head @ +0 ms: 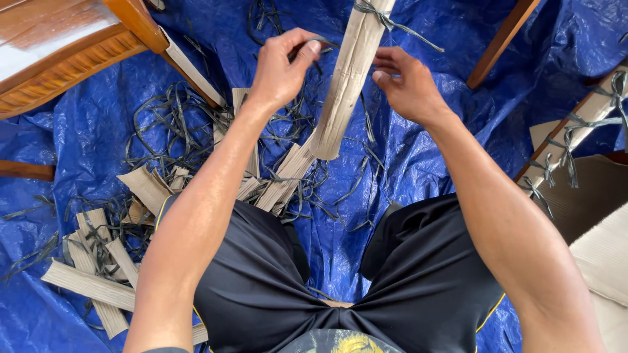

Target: Binding strips of cardboard together using thin wire to prepare components.

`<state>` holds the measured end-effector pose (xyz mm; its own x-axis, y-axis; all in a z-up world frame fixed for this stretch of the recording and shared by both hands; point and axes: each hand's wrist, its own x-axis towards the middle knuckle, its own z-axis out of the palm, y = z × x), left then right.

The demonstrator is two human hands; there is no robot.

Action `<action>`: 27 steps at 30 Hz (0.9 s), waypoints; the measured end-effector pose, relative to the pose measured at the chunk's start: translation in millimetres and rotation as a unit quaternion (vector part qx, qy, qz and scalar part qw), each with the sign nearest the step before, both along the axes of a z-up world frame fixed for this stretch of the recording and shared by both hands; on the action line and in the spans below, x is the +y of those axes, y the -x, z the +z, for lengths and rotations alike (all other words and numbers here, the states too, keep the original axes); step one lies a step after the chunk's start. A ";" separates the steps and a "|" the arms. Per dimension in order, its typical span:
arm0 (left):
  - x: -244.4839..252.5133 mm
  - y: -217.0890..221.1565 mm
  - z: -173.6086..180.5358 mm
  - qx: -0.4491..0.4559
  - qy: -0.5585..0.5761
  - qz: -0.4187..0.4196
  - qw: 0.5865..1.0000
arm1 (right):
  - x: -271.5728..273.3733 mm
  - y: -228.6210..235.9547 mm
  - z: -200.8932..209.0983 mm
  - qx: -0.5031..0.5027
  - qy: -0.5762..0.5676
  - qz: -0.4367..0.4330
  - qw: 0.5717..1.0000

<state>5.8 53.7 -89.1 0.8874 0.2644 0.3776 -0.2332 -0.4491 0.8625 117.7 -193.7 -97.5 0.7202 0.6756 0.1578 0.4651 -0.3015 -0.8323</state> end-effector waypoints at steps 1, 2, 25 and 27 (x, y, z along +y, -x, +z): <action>-2.4 -3.2 -3.8 -0.010 0.017 -0.020 1.000 | 6.2 -3.0 -5.3 0.031 -0.030 0.030 0.999; -5.5 -4.4 -2.5 -0.010 0.017 -0.018 1.000 | 12.7 -1.8 -2.5 0.031 -0.030 0.033 0.999; -5.6 23.4 45.9 0.021 0.003 0.046 0.999 | -18.9 53.1 75.2 0.281 -0.140 -0.018 0.949; -8.5 31.0 52.5 0.002 -0.006 0.041 0.999 | -19.4 57.4 77.2 0.262 -0.142 -0.016 0.954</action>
